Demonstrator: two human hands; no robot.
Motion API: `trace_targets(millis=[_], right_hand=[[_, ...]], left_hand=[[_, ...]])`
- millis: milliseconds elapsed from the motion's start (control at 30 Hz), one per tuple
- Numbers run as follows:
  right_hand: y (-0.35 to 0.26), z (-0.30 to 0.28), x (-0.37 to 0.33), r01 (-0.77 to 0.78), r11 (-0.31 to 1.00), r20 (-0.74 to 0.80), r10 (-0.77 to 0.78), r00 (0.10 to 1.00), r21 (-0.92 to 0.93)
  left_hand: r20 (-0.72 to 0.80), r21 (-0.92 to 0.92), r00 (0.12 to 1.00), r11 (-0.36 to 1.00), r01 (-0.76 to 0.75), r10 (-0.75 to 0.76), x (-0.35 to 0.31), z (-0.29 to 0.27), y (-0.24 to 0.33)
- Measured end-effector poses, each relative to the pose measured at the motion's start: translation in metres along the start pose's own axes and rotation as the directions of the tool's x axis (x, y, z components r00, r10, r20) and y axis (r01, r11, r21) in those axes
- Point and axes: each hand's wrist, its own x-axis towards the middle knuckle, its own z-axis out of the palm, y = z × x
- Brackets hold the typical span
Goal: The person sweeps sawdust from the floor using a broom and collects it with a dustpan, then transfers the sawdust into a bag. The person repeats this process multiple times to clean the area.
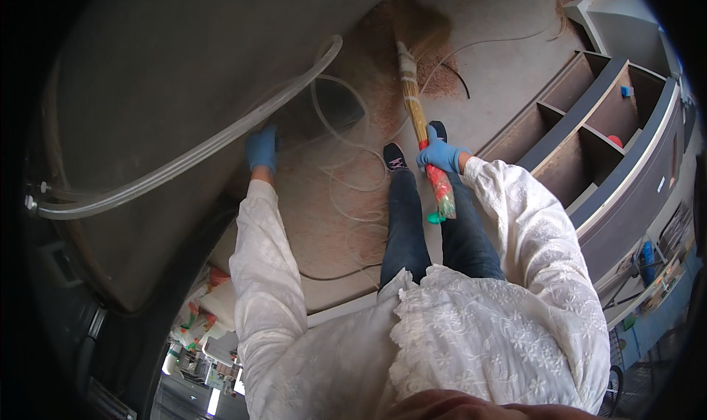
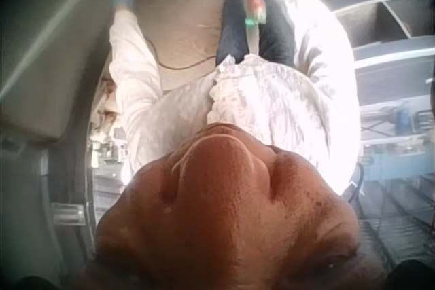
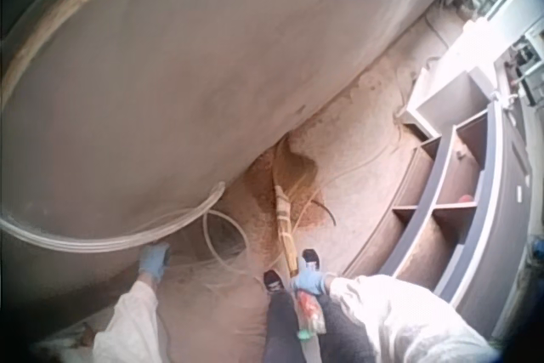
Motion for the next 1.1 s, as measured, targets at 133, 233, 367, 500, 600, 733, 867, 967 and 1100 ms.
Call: trace_targets(millis=[133, 233, 367, 500, 600, 733, 867, 967, 1100], right_hand=[[0.005, -0.001, -0.024, -0.043, 0.991, 0.161, 0.063, 0.985, -0.126], [0.003, 0.01, -0.043, -0.1, 0.994, 0.338, 0.081, 0.938, 0.042], [-0.007, 0.039, -0.055, -0.245, 0.953, 0.516, 0.121, 0.848, 0.179], [-0.01, 0.049, -0.062, -0.394, 0.869, 0.64, 0.123, 0.758, 0.299], [-0.011, 0.041, -0.068, -0.437, 0.849, 0.678, 0.135, 0.722, 0.297], [-0.016, 0.034, -0.078, -0.449, 0.856, 0.688, 0.165, 0.707, 0.256], [-0.032, 0.028, -0.093, -0.354, 0.928, 0.674, 0.188, 0.714, 0.117], [-0.045, 0.01, -0.12, -0.323, 0.935, 0.648, 0.155, 0.745, 0.149], [-0.055, -0.015, -0.192, -0.211, 0.978, 0.443, 0.189, 0.876, 0.001]], left_hand=[[0.003, -0.138, 0.999, 0.989, 0.044, -0.044, 0.014, 0.002, 0.005], [-0.083, -0.003, 0.993, 0.997, 0.079, -0.079, 0.013, 0.003, -0.006], [-0.061, -0.327, 0.994, 0.943, 0.062, -0.087, 0.007, 0.012, -0.023], [-0.005, -0.148, 1.0, 0.989, 0.026, -0.027, 0.012, -0.004, -0.035], [0.026, -0.065, 1.0, 0.998, 0.015, -0.013, 0.014, -0.016, -0.043], [-0.074, -0.155, 0.992, 0.981, -0.114, 0.103, 0.006, -0.015, -0.052], [-0.042, -0.075, 0.997, 0.995, -0.062, 0.059, 0.001, -0.021, -0.053], [0.006, -0.144, 1.0, 0.989, 0.029, -0.029, 0.001, -0.029, -0.06], [-0.142, -0.177, 0.981, 0.971, -0.159, 0.135, -0.005, -0.028, -0.086]])
